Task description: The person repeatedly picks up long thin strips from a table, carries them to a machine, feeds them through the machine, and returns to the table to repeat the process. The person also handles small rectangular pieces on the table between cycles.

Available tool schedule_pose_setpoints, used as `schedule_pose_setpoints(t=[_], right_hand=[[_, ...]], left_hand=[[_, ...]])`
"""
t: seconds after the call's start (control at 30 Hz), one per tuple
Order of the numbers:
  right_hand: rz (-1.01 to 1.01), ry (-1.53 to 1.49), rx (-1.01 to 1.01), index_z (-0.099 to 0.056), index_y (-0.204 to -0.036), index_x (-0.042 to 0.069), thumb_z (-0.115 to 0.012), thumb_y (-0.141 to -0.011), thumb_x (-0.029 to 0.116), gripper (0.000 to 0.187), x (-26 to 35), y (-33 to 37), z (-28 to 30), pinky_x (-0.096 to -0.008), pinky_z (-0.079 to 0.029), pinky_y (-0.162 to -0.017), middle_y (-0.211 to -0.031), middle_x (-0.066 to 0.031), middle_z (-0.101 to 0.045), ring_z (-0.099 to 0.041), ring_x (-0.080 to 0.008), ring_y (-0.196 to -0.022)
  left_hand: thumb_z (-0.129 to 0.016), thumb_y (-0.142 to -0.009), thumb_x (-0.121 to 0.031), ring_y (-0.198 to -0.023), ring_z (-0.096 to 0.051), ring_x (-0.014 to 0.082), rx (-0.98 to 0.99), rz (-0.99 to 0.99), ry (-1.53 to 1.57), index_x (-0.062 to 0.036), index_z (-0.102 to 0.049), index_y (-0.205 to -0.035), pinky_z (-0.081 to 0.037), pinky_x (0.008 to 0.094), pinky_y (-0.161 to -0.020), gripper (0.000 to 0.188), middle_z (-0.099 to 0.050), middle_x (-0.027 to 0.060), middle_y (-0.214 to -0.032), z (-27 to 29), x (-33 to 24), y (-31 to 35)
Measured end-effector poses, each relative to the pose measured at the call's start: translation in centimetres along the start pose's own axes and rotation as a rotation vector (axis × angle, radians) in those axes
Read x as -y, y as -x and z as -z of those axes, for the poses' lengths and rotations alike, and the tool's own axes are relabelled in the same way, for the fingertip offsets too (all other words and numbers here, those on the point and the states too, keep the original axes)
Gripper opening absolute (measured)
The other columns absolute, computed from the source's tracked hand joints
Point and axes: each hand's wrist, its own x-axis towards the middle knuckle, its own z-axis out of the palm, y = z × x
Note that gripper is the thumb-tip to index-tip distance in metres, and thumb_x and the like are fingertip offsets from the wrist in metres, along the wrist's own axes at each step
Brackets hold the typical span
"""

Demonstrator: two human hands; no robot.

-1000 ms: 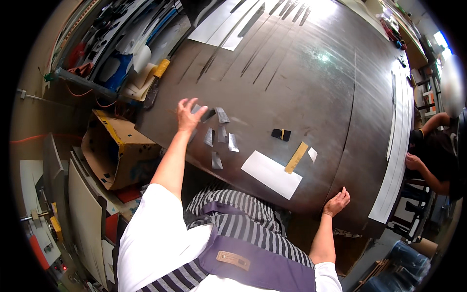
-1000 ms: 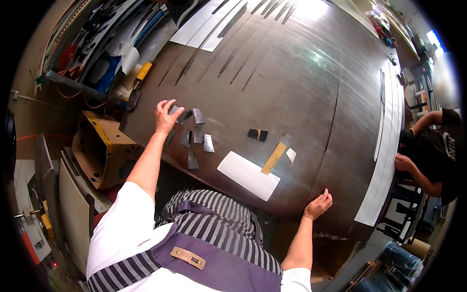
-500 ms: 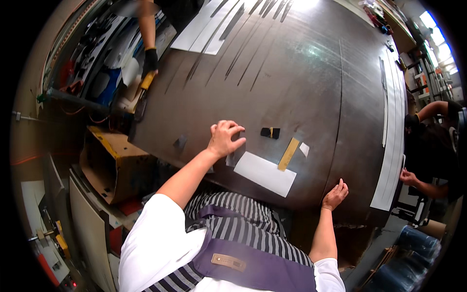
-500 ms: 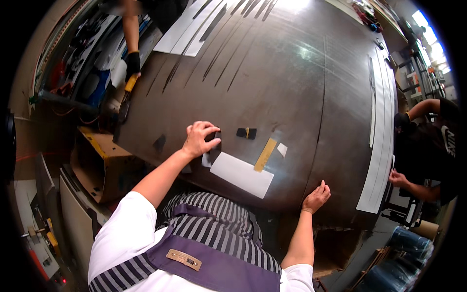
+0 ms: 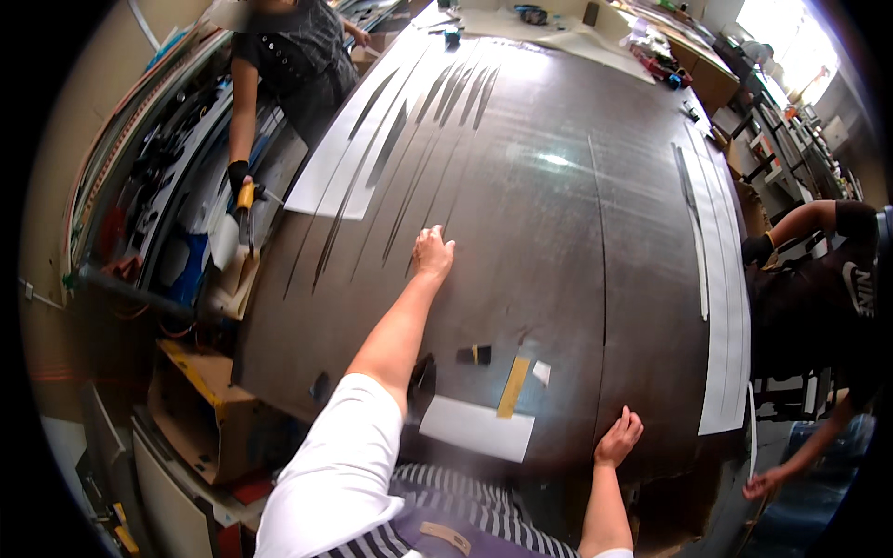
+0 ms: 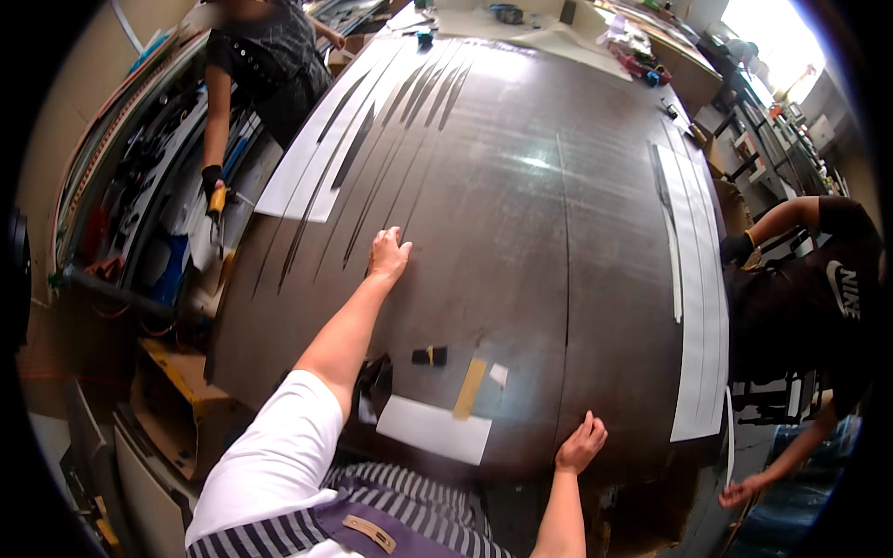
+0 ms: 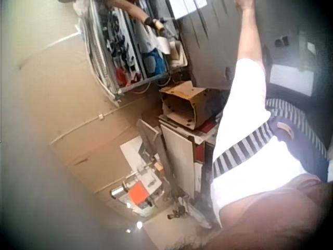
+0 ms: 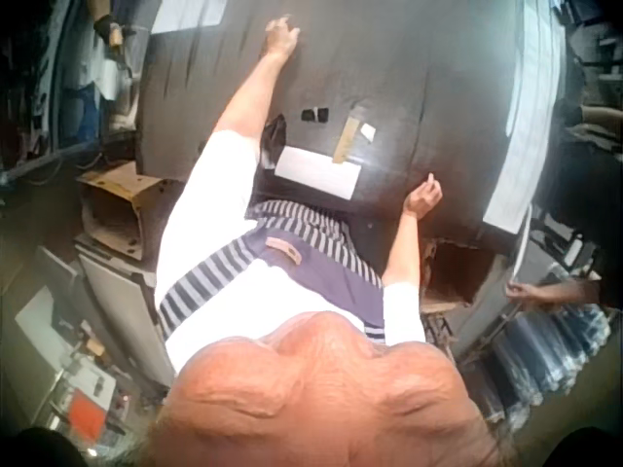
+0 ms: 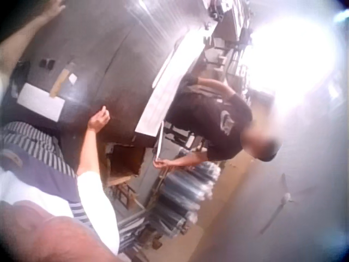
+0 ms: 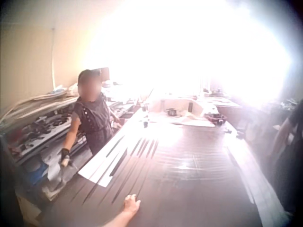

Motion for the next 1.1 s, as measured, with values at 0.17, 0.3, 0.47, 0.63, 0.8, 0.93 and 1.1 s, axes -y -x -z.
schedule_pose_setpoints(t=[0.17,0.3,0.47,0.63,0.8,0.93,1.1], right_hand=[[-0.033,0.009,0.020,-0.060,-0.122,0.000,-0.055,-0.091,0.002,0.031,0.0,0.0,0.0,-0.0440,-0.043,-0.094,-0.110,-0.0138,-0.052,-0.052,-0.0342,-0.103],[-0.052,0.014,0.049,-0.059,-0.124,0.001,-0.052,-0.092,0.004,0.032,-0.2,0.2,0.0,-0.0439,-0.041,-0.097,-0.113,-0.0137,-0.052,-0.050,-0.0334,-0.106],[-0.019,0.006,0.016,-0.058,-0.123,0.000,-0.053,-0.092,0.004,0.032,-0.7,0.4,0.1,-0.0448,-0.042,-0.095,-0.112,-0.0137,-0.051,-0.050,-0.0338,-0.106],[0.009,0.012,-0.035,-0.060,-0.121,0.000,-0.054,-0.092,0.004,0.029,-1.3,0.9,-0.9,-0.0439,-0.043,-0.094,-0.113,-0.0131,-0.053,-0.051,-0.0328,-0.107],[-0.006,0.063,-0.053,-0.060,-0.120,0.002,-0.049,-0.096,0.011,0.028,-2.1,1.1,-2.0,-0.0414,-0.044,-0.092,-0.115,-0.0105,-0.053,-0.051,-0.0305,-0.108],[-0.002,0.110,-0.031,-0.059,-0.119,0.004,-0.046,-0.098,0.015,0.027,-2.2,0.4,-2.9,-0.0424,-0.045,-0.093,-0.117,-0.0105,-0.054,-0.052,-0.0315,-0.109],[-0.138,-0.089,0.096,-0.057,-0.126,0.004,-0.055,-0.091,0.010,0.035,1.2,-0.5,-2.3,-0.0474,-0.044,-0.097,-0.122,-0.0168,-0.058,-0.052,-0.0349,-0.116]], left_hand=[[-0.068,-0.090,-0.026,-0.116,-0.059,0.0281,0.049,0.224,-0.289,-0.0035,-0.059,-0.117,-0.051,0.0386,-0.096,0.037,-0.062,0.0145,-0.119,-3.3,-2.5,-5.0],[-0.055,-0.088,-0.001,-0.099,-0.067,0.0379,0.027,0.268,-0.102,0.0042,-0.060,-0.109,-0.055,0.0442,-0.087,0.022,-0.067,0.0228,-0.104,-3.1,-2.9,-6.9],[-0.051,-0.086,0.002,-0.096,-0.065,0.0428,-0.176,-0.080,0.126,0.0056,-0.064,-0.099,-0.052,0.0473,-0.084,0.019,-0.066,0.0269,-0.100,4.8,-5.8,-4.2],[-0.057,-0.089,-0.009,-0.088,-0.067,0.0359,-0.285,-0.171,0.273,-0.0016,-0.068,-0.096,-0.053,0.0434,-0.078,0.015,-0.070,0.0180,-0.092,12.7,-1.7,9.0],[-0.071,-0.084,-0.014,-0.068,-0.065,0.0203,-0.382,-0.077,0.371,-0.0024,-0.069,-0.087,-0.050,0.0315,-0.063,0.012,-0.068,0.0109,-0.078,23.9,4.3,30.1],[-0.075,-0.079,0.001,-0.066,-0.061,0.0183,-0.573,-0.051,0.322,-0.0020,-0.070,-0.087,-0.047,0.0274,-0.062,0.009,-0.063,0.0074,-0.074,32.3,9.8,46.7],[-0.071,-0.081,0.007,-0.081,-0.060,0.0168,-1.055,0.159,0.723,0.0003,-0.068,-0.088,-0.049,0.0271,-0.073,0.010,-0.059,0.0053,-0.087,39.9,17.0,65.5]])
